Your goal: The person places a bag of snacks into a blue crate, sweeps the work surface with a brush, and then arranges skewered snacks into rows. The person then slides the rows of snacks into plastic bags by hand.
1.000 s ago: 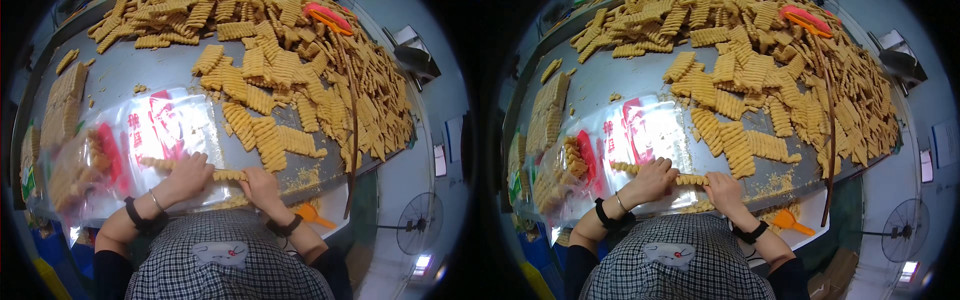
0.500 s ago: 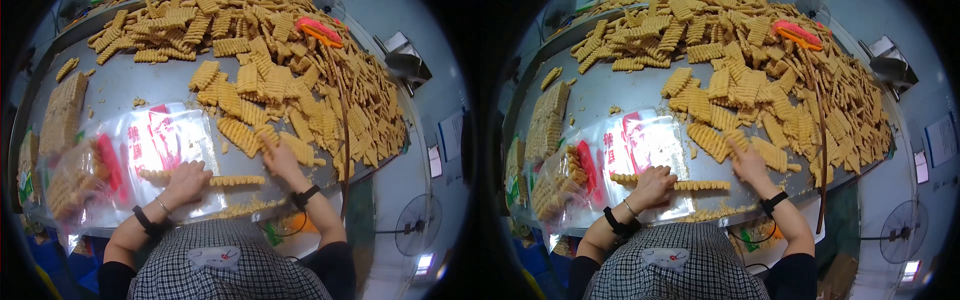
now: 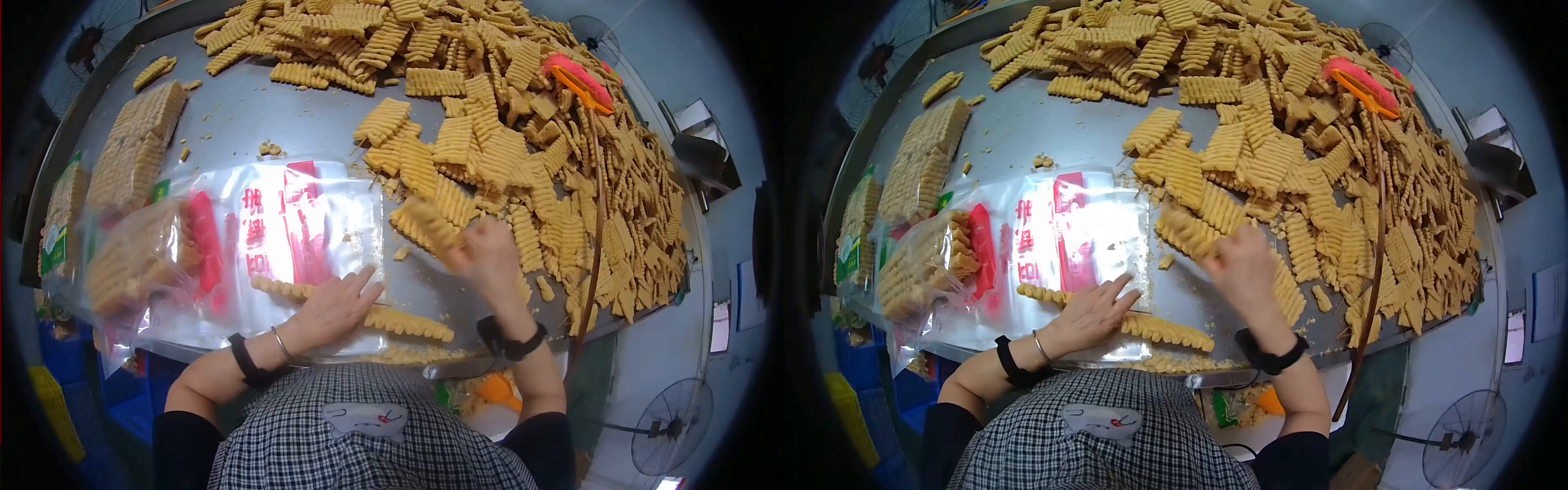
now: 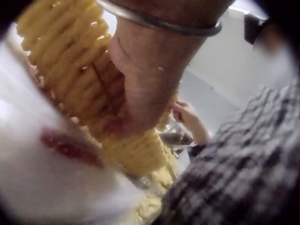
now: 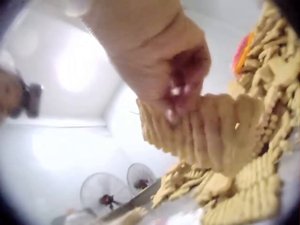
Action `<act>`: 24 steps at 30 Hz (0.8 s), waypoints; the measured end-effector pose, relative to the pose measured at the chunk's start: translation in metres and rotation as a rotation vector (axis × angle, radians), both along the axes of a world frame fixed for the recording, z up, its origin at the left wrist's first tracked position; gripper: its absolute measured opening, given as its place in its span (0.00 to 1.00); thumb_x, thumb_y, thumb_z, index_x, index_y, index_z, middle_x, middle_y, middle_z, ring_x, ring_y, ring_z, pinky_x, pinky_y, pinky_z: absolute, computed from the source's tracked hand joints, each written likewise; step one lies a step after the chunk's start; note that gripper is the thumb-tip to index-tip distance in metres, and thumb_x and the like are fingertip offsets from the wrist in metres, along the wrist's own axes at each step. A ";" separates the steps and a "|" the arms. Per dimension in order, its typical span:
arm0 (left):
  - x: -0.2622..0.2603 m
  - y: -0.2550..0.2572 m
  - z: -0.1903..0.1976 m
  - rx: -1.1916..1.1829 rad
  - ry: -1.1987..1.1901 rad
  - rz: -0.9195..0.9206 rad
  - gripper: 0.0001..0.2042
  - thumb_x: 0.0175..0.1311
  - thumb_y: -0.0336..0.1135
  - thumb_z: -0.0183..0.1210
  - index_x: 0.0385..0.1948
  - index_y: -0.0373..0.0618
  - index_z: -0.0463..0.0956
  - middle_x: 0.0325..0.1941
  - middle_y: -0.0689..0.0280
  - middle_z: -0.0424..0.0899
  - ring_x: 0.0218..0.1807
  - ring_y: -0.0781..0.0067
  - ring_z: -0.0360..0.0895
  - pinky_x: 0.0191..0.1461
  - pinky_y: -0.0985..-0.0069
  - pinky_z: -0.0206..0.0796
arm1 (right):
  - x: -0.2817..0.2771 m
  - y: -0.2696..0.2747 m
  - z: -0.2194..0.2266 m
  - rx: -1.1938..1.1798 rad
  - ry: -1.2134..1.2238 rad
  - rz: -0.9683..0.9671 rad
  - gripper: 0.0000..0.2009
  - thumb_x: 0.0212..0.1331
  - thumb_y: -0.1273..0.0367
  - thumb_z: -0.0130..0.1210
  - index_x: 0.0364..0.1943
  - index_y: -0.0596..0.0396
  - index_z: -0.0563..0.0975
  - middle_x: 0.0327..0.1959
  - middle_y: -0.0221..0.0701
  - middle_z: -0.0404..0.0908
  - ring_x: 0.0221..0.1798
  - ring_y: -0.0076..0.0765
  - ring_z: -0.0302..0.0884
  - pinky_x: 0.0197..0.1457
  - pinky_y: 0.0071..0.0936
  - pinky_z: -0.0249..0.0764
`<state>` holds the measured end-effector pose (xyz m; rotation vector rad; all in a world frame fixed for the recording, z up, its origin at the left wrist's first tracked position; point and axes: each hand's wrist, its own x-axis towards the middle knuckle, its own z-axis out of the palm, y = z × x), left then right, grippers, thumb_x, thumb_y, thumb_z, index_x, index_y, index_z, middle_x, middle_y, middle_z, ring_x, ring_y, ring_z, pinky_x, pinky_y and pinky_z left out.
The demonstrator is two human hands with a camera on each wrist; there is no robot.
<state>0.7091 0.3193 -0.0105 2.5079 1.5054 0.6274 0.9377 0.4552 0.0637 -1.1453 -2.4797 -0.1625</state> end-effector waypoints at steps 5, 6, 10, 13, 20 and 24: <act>0.004 0.008 -0.001 0.002 0.051 0.225 0.24 0.45 0.29 0.59 0.50 0.41 0.71 0.50 0.54 0.75 0.37 0.62 0.74 0.42 0.68 0.71 | -0.056 -0.024 -0.001 -0.846 -0.711 0.406 0.12 0.46 0.62 0.59 0.31 0.54 0.81 0.28 0.44 0.81 0.37 0.49 0.81 0.42 0.41 0.76; 0.003 0.008 -0.004 -0.096 0.078 0.150 0.19 0.44 0.30 0.59 0.44 0.42 0.73 0.42 0.58 0.77 0.37 0.63 0.74 0.39 0.69 0.70 | -0.058 -0.007 0.001 -0.980 -0.566 0.371 0.13 0.46 0.62 0.59 0.33 0.53 0.82 0.30 0.43 0.82 0.38 0.49 0.81 0.44 0.40 0.76; 0.003 0.011 -0.010 -0.143 0.040 0.113 0.10 0.41 0.30 0.60 0.30 0.45 0.75 0.25 0.67 0.76 0.36 0.66 0.74 0.35 0.69 0.69 | -0.075 0.112 -0.006 -0.572 0.125 -0.120 0.14 0.53 0.70 0.53 0.45 0.49 0.79 0.46 0.44 0.80 0.48 0.45 0.79 0.51 0.35 0.75; 0.001 0.010 -0.008 -0.150 0.043 0.108 0.11 0.39 0.30 0.60 0.29 0.46 0.74 0.26 0.66 0.76 0.36 0.65 0.74 0.35 0.69 0.69 | -0.057 0.184 -0.051 -0.027 -0.035 -0.262 0.19 0.54 0.73 0.53 0.52 0.47 0.75 0.56 0.44 0.75 0.57 0.44 0.73 0.55 0.34 0.72; -0.001 0.007 -0.004 -0.097 -0.026 0.105 0.10 0.47 0.31 0.58 0.34 0.47 0.72 0.25 0.68 0.74 0.34 0.66 0.74 0.32 0.70 0.66 | -0.030 0.257 -0.063 -0.054 0.257 -0.268 0.21 0.59 0.68 0.54 0.58 0.51 0.71 0.40 0.43 0.82 0.42 0.46 0.81 0.41 0.35 0.75; -0.002 0.010 -0.006 -0.070 -0.023 0.064 0.09 0.48 0.33 0.58 0.33 0.49 0.73 0.27 0.69 0.74 0.34 0.68 0.73 0.32 0.70 0.67 | -0.061 0.177 0.092 -0.092 0.329 0.050 0.15 0.57 0.61 0.59 0.48 0.48 0.79 0.33 0.39 0.83 0.33 0.41 0.82 0.36 0.33 0.75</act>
